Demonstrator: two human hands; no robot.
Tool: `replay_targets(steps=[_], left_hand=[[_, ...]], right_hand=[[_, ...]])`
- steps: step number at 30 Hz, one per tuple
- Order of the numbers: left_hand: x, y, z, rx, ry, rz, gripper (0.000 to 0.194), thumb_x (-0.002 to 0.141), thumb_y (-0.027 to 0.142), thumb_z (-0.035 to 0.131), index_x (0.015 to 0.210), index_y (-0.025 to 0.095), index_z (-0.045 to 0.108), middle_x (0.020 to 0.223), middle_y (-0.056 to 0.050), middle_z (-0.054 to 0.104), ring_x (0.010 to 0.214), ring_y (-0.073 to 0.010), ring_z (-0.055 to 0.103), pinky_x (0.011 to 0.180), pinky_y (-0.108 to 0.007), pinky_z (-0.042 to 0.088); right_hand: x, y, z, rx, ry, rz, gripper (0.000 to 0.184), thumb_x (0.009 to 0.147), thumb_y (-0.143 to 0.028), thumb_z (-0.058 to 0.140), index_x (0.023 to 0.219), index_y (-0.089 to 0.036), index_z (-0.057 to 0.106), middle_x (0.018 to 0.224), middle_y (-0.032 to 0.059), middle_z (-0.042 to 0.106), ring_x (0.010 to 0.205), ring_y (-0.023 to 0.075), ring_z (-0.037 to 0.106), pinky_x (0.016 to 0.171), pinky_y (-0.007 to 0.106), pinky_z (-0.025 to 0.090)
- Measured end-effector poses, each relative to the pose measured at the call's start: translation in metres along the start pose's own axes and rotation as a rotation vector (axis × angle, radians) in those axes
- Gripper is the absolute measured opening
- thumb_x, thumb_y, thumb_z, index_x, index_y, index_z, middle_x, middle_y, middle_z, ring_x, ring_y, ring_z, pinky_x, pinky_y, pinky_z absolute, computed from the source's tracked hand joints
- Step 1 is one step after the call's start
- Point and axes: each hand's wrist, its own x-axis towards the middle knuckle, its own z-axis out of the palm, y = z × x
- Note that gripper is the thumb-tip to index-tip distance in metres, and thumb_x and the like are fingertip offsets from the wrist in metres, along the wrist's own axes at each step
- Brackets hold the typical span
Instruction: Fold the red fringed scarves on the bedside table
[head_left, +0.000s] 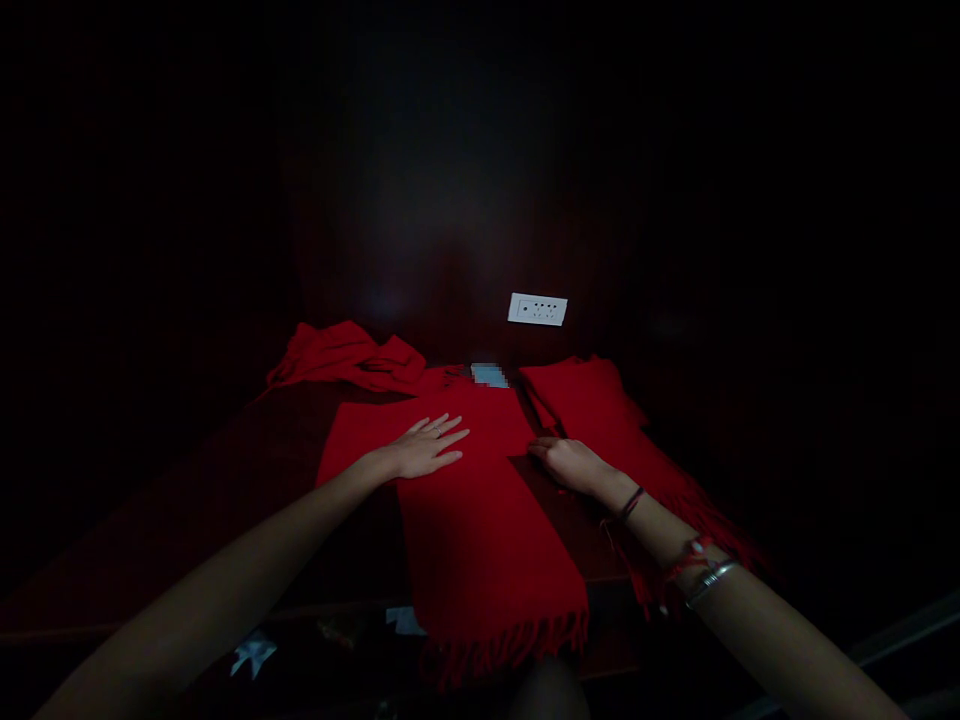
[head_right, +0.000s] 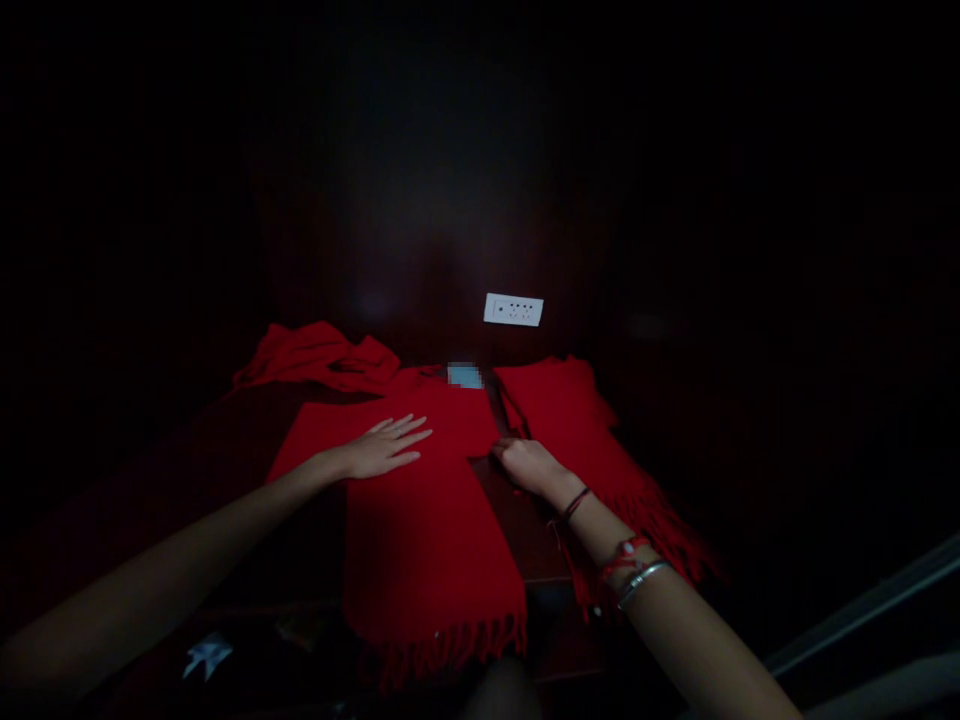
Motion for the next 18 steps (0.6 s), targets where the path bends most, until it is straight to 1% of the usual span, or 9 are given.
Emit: replay_targets(steps=[2,4,6,7,9,11,12,14,18], left_hand=[[0.000,0.003,-0.001,0.005,0.003,-0.015,0.049,0.083,0.049,0.024,0.128,0.029,0.022,0.136,-0.004,0.016,0.124,-0.0237,0.011,0.096,-0.046,0.013],[-0.001,0.005,-0.002,0.009,0.000,-0.036,0.049,0.083,0.048,0.025,0.128,0.029,0.023,0.136,-0.004,0.017,0.124,-0.0241,0.011,0.096,-0.047,0.012],[-0.001,0.007,-0.003,0.010,-0.008,-0.049,0.049,0.083,0.048,0.024,0.128,0.029,0.023,0.136,-0.004,0.016,0.124,-0.0242,0.010,0.095,-0.048,0.011],[-0.001,0.007,-0.003,0.008,-0.010,-0.050,0.049,0.083,0.048,0.024,0.128,0.029,0.022,0.136,-0.004,0.016,0.124,-0.0241,0.010,0.095,-0.048,0.011],[-0.001,0.007,-0.004,0.004,-0.009,-0.047,0.049,0.083,0.048,0.024,0.128,0.029,0.022,0.136,-0.004,0.016,0.124,-0.0239,0.010,0.096,-0.048,0.011],[-0.001,0.007,-0.004,0.008,-0.005,-0.043,0.049,0.083,0.047,0.025,0.128,0.029,0.023,0.136,-0.004,0.016,0.124,-0.0238,0.010,0.096,-0.047,0.011],[-0.001,0.007,-0.004,0.013,-0.002,-0.042,0.048,0.083,0.046,0.025,0.128,0.029,0.023,0.136,-0.004,0.017,0.124,-0.0237,0.010,0.096,-0.047,0.011],[-0.001,0.006,-0.003,0.029,0.010,-0.036,0.048,0.083,0.046,0.025,0.128,0.029,0.023,0.136,-0.004,0.018,0.124,-0.0233,0.011,0.096,-0.046,0.011],[0.000,0.004,0.000,0.049,0.040,-0.018,0.047,0.083,0.045,0.025,0.127,0.028,0.025,0.135,-0.004,0.021,0.123,-0.0227,0.014,0.096,-0.045,0.013]], right_hand=[[0.002,0.002,-0.006,0.001,0.001,0.019,0.025,0.081,-0.015,0.035,0.095,-0.015,0.056,0.092,0.0105,0.058,0.081,0.0154,0.056,0.066,0.023,0.042],[0.007,0.003,-0.012,0.044,0.053,0.035,0.026,0.081,-0.015,0.035,0.095,-0.016,0.056,0.093,0.0094,0.058,0.085,0.0148,0.055,0.070,0.022,0.041],[0.015,0.002,-0.015,0.116,0.112,0.088,0.026,0.081,-0.017,0.036,0.096,-0.016,0.056,0.095,0.0087,0.057,0.088,0.0144,0.054,0.074,0.022,0.039],[0.019,0.002,-0.015,0.162,0.118,0.145,0.025,0.081,-0.019,0.036,0.096,-0.016,0.056,0.095,0.0088,0.058,0.088,0.0145,0.054,0.074,0.022,0.039],[0.030,0.001,-0.012,0.272,0.085,0.298,0.025,0.079,-0.024,0.041,0.098,-0.014,0.054,0.094,0.0096,0.058,0.085,0.0154,0.055,0.071,0.022,0.040],[0.040,0.000,-0.008,0.432,0.046,0.460,0.034,0.071,-0.025,0.053,0.102,-0.013,0.050,0.093,0.0095,0.058,0.083,0.0164,0.055,0.068,0.023,0.042],[0.044,0.000,-0.006,0.514,0.044,0.524,0.040,0.066,-0.021,0.058,0.104,-0.013,0.048,0.092,0.0089,0.058,0.082,0.0166,0.056,0.066,0.022,0.042],[0.051,0.002,-0.004,0.649,0.063,0.608,0.046,0.060,-0.014,0.059,0.105,-0.015,0.046,0.086,0.0058,0.059,0.076,0.0153,0.056,0.061,0.021,0.043],[0.055,0.008,-0.007,0.778,0.090,0.651,0.037,0.066,-0.011,0.050,0.102,-0.017,0.043,0.065,-0.0019,0.055,0.053,0.0097,0.053,0.046,0.019,0.042]])
